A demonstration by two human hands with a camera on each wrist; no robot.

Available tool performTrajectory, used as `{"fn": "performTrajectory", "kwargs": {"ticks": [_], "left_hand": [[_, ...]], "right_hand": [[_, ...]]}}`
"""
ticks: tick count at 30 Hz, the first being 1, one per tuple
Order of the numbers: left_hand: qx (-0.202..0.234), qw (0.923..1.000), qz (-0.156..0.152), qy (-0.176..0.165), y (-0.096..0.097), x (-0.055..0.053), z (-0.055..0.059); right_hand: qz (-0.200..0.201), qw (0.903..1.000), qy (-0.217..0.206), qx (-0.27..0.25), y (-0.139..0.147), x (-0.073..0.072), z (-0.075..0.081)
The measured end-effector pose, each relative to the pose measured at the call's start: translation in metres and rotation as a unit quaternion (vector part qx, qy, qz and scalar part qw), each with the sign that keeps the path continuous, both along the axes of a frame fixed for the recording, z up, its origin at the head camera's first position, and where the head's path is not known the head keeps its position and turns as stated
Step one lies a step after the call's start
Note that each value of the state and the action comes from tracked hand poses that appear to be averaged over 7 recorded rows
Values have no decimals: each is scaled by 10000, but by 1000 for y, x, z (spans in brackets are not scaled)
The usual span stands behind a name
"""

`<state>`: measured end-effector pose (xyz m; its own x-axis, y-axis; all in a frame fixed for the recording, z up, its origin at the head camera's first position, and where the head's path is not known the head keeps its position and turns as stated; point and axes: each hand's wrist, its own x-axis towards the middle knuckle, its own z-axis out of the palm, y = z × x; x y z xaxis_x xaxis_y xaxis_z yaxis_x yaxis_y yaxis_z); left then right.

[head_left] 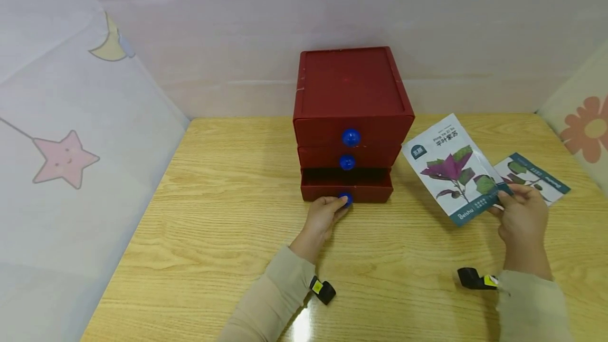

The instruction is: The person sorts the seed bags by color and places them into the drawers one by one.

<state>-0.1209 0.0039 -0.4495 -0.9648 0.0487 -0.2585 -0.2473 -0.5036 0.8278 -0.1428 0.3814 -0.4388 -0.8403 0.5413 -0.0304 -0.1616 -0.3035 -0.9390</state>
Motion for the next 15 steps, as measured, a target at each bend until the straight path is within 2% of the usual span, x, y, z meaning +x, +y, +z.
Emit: {"fn": "performTrajectory", "kwargs": {"ticks": [6, 15], "left_hand": [[-21, 9995, -207, -241, 1, -7, -5], [-3, 9969, -415, -669, 2, -14, -10]], "right_hand": [[-232, 9995, -192, -99, 4, 6, -4], [-199, 9991, 155, -347, 10, 9, -12]]}}
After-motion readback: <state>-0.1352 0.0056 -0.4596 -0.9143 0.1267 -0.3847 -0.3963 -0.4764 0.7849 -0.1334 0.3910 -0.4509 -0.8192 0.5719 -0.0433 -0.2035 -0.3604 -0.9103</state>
